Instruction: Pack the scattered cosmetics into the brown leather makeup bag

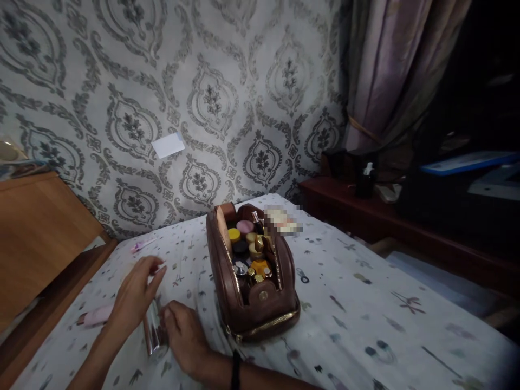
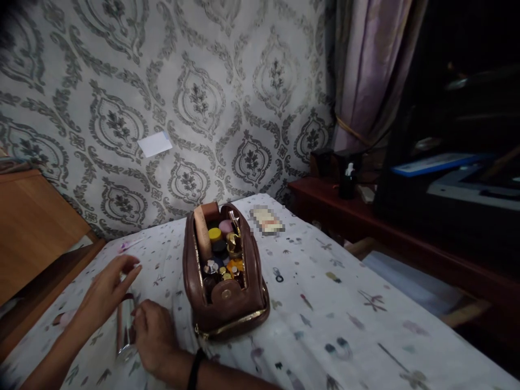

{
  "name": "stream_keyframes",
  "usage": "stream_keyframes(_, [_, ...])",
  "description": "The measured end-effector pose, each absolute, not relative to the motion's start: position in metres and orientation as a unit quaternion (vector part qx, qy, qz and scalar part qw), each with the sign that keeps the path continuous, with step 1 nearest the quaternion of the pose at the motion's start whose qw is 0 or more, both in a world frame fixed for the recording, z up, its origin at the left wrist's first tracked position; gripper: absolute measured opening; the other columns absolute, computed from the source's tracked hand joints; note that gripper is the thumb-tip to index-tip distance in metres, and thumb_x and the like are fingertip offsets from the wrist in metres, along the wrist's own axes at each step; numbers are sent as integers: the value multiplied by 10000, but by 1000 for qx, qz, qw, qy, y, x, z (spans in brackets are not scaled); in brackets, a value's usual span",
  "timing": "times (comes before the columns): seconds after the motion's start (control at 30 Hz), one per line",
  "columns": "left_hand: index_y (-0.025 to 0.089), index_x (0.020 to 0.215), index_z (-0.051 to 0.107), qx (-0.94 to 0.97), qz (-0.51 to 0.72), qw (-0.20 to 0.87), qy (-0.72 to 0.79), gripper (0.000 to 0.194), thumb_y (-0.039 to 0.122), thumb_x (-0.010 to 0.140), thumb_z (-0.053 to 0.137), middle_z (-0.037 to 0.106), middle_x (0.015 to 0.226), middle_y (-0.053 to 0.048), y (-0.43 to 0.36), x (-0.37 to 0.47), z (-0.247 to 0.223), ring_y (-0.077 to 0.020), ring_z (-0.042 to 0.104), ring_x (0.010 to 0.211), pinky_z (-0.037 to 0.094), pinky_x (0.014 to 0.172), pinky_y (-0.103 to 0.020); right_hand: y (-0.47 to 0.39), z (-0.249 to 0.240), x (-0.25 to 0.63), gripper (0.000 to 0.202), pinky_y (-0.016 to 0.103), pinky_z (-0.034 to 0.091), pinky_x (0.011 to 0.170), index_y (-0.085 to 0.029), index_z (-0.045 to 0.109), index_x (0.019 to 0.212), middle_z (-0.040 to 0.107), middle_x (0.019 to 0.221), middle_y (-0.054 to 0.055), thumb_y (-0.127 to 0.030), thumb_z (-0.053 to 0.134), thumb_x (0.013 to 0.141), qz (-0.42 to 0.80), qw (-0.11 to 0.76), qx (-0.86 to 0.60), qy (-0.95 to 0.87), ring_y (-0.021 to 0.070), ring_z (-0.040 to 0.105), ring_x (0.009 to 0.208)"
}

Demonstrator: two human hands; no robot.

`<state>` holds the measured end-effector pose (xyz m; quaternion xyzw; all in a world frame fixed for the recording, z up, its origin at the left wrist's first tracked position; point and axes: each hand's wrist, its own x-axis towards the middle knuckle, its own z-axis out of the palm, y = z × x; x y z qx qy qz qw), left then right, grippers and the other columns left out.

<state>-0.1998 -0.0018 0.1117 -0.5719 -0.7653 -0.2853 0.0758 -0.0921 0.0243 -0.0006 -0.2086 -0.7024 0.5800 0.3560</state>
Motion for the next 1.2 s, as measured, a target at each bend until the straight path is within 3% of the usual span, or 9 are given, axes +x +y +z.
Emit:
stream_keyframes(0.2, [261,900,426,-380,-299,-10,-875,579,789,671,497,552,606,30,-36,-240,55,-312,638,640,479,649,-404,24,-3,-91,195,272,402,737,-207,603,841,627,802,25,-147,435,921,563,349,-206,-721,180,577,790])
stream_keyframes(0.33, [240,950,433,-355,-341,-77,-867,670,800,603,554,607,615,16,-37,-242,44,-339,677,693,493,672,-412,24,1,-88,186,280,419,765,-200,642,908,655,831,31,-147,463,907,557,342,-206,-728,183,597,809])
stream_keyframes(0.47, [208,1090,451,-330,-364,-132,-861,753,745,602,650,638,648,16,-36,-251,39,-327,690,675,503,656,-411,25,5,-85,176,288,433,763,-190,653,931,683,871,49,-169,480,905,556,325,-207,-736,194,622,834])
stream_keyframes(0.6, [192,1185,473,-274,-504,-245,-781,750,579,627,792,710,844,-40,-42,-248,37,-254,708,760,531,670,-344,26,6,-84,178,299,448,766,-174,652,991,696,912,74,-225,499,913,571,314,-202,-732,206,639,857])
stream_keyframes(0.8, [159,1048,596,-213,-684,-402,-570,613,386,576,915,703,808,-7,-48,-230,47,-140,666,691,539,661,-246,29,1,-88,326,276,461,660,-193,618,1137,653,837,33,-423,537,920,659,298,-162,-671,177,605,756])
stream_keyframes(1.0, [158,1091,635,-238,-687,-460,-510,488,327,690,856,756,944,-93,-52,-234,47,-203,719,826,554,758,-302,28,6,-86,448,268,454,586,-197,569,1171,619,834,23,-525,611,870,717,267,-147,-627,158,587,684])
stream_keyframes(1.2, [165,1091,622,-234,-692,-462,-503,495,316,684,860,756,930,-91,-53,-233,47,-201,723,801,557,740,-298,26,7,-85,482,261,441,575,-208,560,1158,594,798,5,-570,634,848,725,272,-134,-618,150,571,670])
